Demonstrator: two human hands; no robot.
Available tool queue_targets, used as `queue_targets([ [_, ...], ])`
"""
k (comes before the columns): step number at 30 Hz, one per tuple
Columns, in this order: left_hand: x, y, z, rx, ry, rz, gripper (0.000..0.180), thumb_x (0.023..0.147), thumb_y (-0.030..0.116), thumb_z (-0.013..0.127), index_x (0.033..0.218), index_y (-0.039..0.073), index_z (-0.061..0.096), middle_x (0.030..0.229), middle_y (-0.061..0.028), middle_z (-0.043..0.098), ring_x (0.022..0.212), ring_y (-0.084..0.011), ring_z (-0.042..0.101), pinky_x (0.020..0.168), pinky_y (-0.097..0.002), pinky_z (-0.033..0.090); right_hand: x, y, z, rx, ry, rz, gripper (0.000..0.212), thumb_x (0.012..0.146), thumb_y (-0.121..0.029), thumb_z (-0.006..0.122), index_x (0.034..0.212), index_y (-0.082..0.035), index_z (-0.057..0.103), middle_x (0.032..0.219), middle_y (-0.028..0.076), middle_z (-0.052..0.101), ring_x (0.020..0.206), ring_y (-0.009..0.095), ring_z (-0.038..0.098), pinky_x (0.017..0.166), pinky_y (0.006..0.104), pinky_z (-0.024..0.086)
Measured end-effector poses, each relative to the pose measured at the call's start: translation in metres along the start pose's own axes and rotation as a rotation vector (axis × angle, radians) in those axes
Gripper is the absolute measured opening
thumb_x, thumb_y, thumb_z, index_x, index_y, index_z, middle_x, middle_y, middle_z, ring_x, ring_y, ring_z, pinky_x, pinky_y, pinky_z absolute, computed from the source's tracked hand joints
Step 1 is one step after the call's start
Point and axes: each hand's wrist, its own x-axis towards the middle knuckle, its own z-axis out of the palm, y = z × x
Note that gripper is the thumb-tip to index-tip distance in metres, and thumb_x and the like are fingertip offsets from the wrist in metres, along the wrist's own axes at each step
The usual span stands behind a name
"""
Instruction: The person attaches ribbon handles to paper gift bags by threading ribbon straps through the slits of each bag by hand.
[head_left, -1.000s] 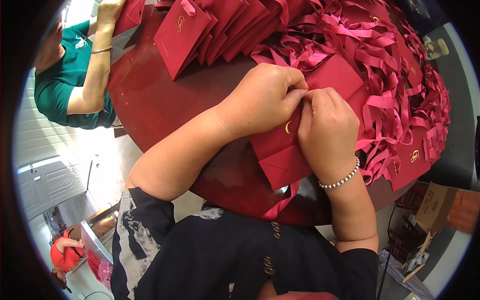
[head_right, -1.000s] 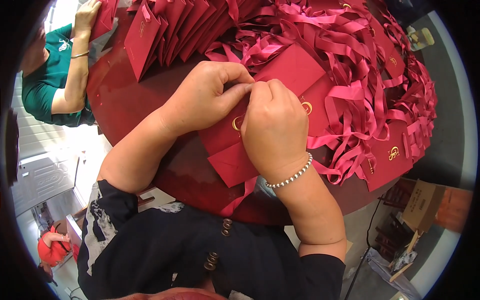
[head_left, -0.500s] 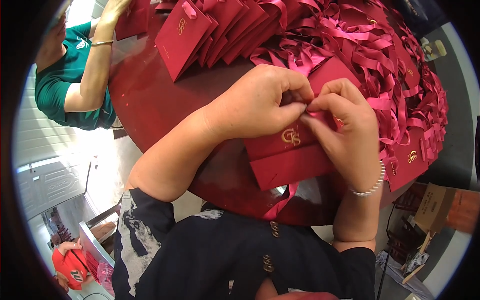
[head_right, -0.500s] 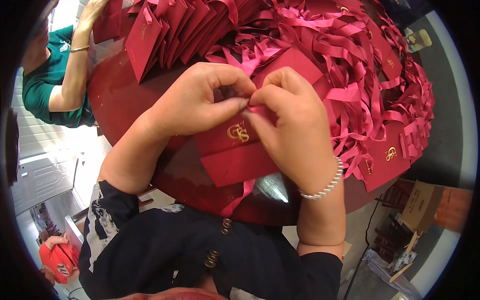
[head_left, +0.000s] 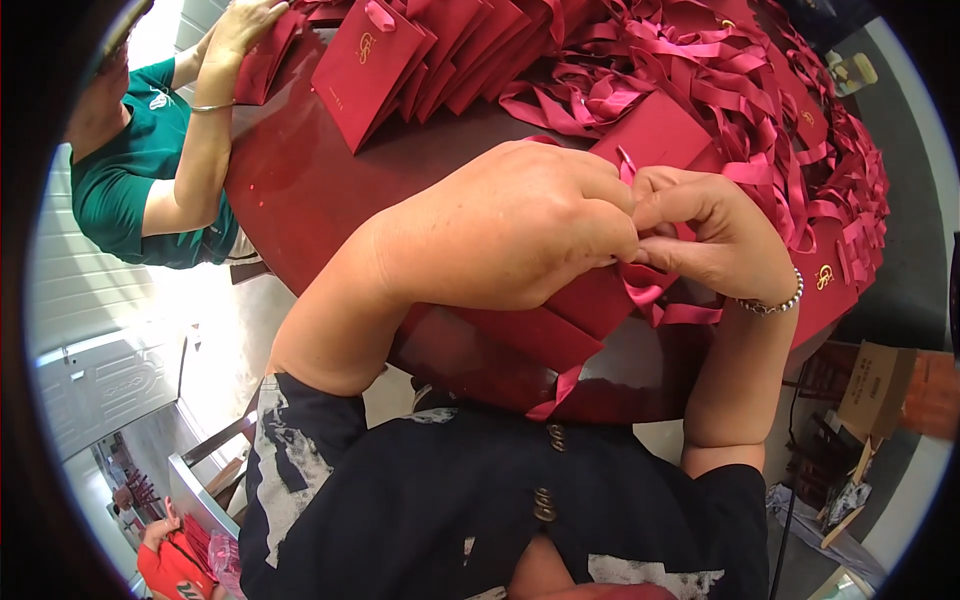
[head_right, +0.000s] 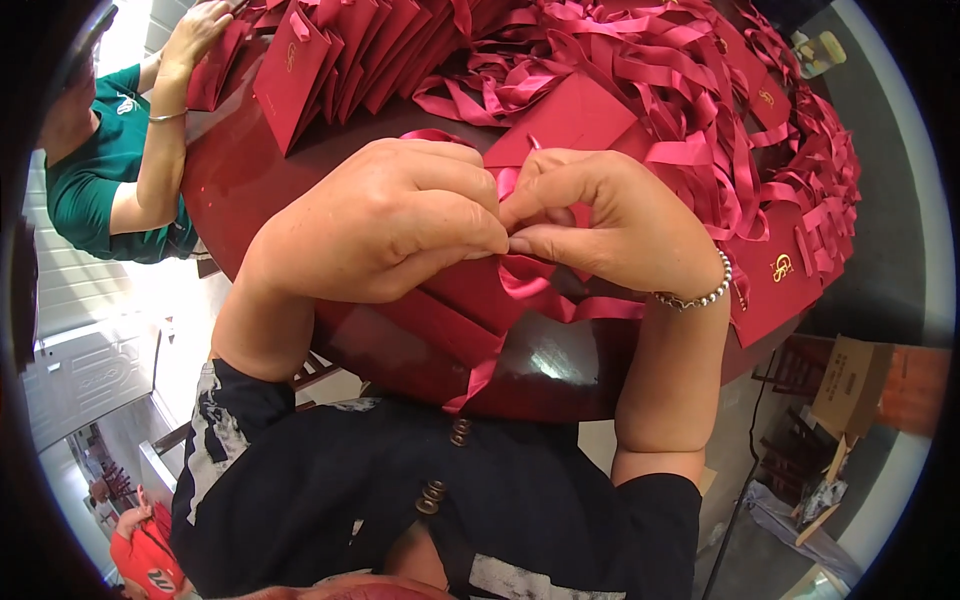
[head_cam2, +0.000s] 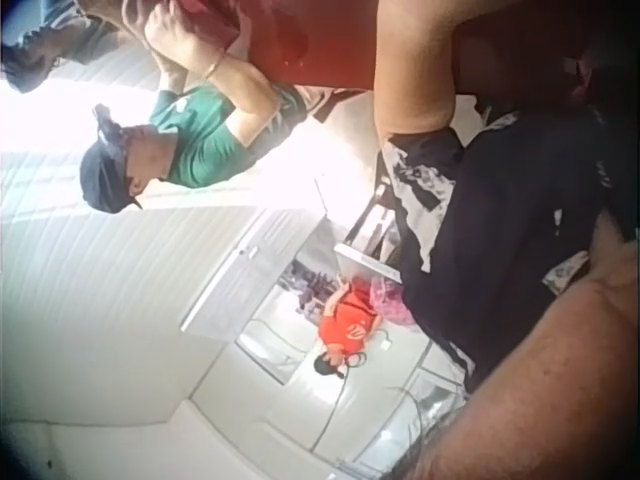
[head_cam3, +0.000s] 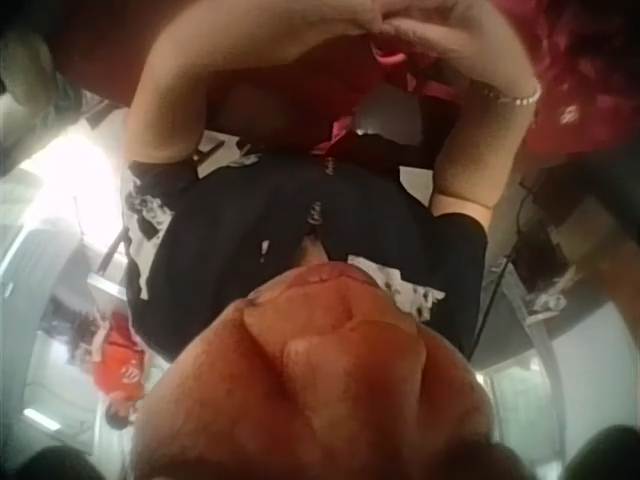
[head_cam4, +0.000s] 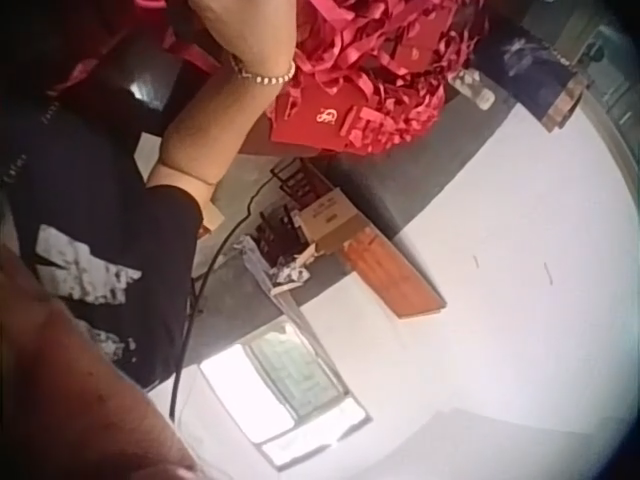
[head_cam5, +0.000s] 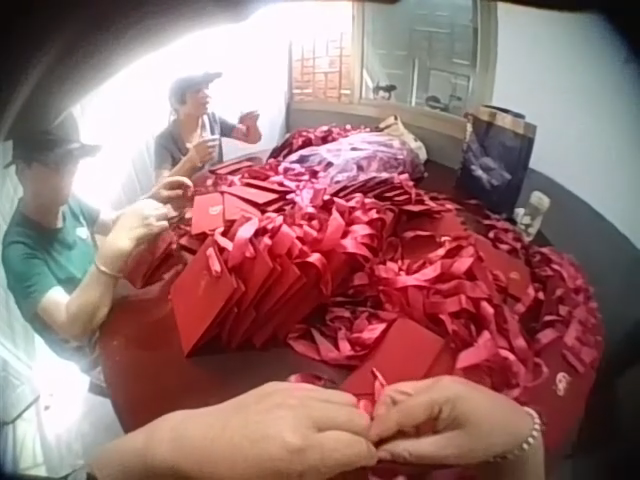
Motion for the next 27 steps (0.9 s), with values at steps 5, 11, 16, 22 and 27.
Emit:
queue_targets([
  [5,0.002,-0.003,-0.003,0.002,-0.009,-0.011,0.014,0.077,0.002,0.072,0.091,0.005,0.068,0.082,-0.0077,0.062,0.075,-0.0277,0.062,0.063,-0.038,0.05,0.008,0.007,0.002,-0.044,0.001,-0.116,0.016,0.079,0.002,0.073,0.095,0.001,0.072,0.081,0.003,0.062,0.085,0.015,0.055,0.079,0.0293,0.046],
  [11,0.004,0.001,-0.009,-0.052,-0.007,-0.013,0.013,0.08,0.003,0.072,0.092,0.005,0.069,0.086,-0.0084,0.064,0.079,-0.0286,0.064,0.067,-0.0375,0.052,0.01,0.018,-0.004,0.15,-0.104,-0.161,0.009,0.083,-0.001,0.073,0.091,0.0,0.069,0.089,0.004,0.062,0.091,0.016,0.058,0.085,0.0289,0.047],
  [16,0.001,0.004,-0.007,-0.101,-0.037,-0.032,0.013,0.083,0.005,0.071,0.096,0.005,0.068,0.091,-0.0095,0.064,0.083,-0.0295,0.065,0.069,-0.0377,0.052,0.01,0.015,0.001,0.023,-0.141,-0.172,0.009,0.088,-0.007,0.071,0.09,0.0,0.065,0.093,0.007,0.061,0.09,0.018,0.058,0.083,0.0295,0.047],
  [22,-0.001,0.001,-0.01,-0.113,-0.095,-0.087,0.01,0.084,0.006,0.071,0.094,0.005,0.067,0.091,-0.0097,0.065,0.086,-0.0302,0.064,0.074,-0.0384,0.052,0.005,0.023,0.004,0.111,-0.051,-0.023,0.005,0.09,-0.003,0.067,0.093,0.0,0.064,0.091,0.003,0.061,0.09,0.012,0.057,0.082,0.0261,0.047],
  [27,0.004,0.003,-0.007,-0.256,-0.105,-0.098,0.008,0.084,0.004,0.071,0.091,0.004,0.067,0.086,-0.0103,0.066,0.083,-0.0308,0.065,0.074,-0.0398,0.052,0.01,0.028,-0.001,0.382,0.217,0.147,0.004,0.095,-0.006,0.063,0.096,-0.002,0.063,0.089,-0.003,0.061,0.081,0.007,0.057,0.077,0.0229,0.048],
])
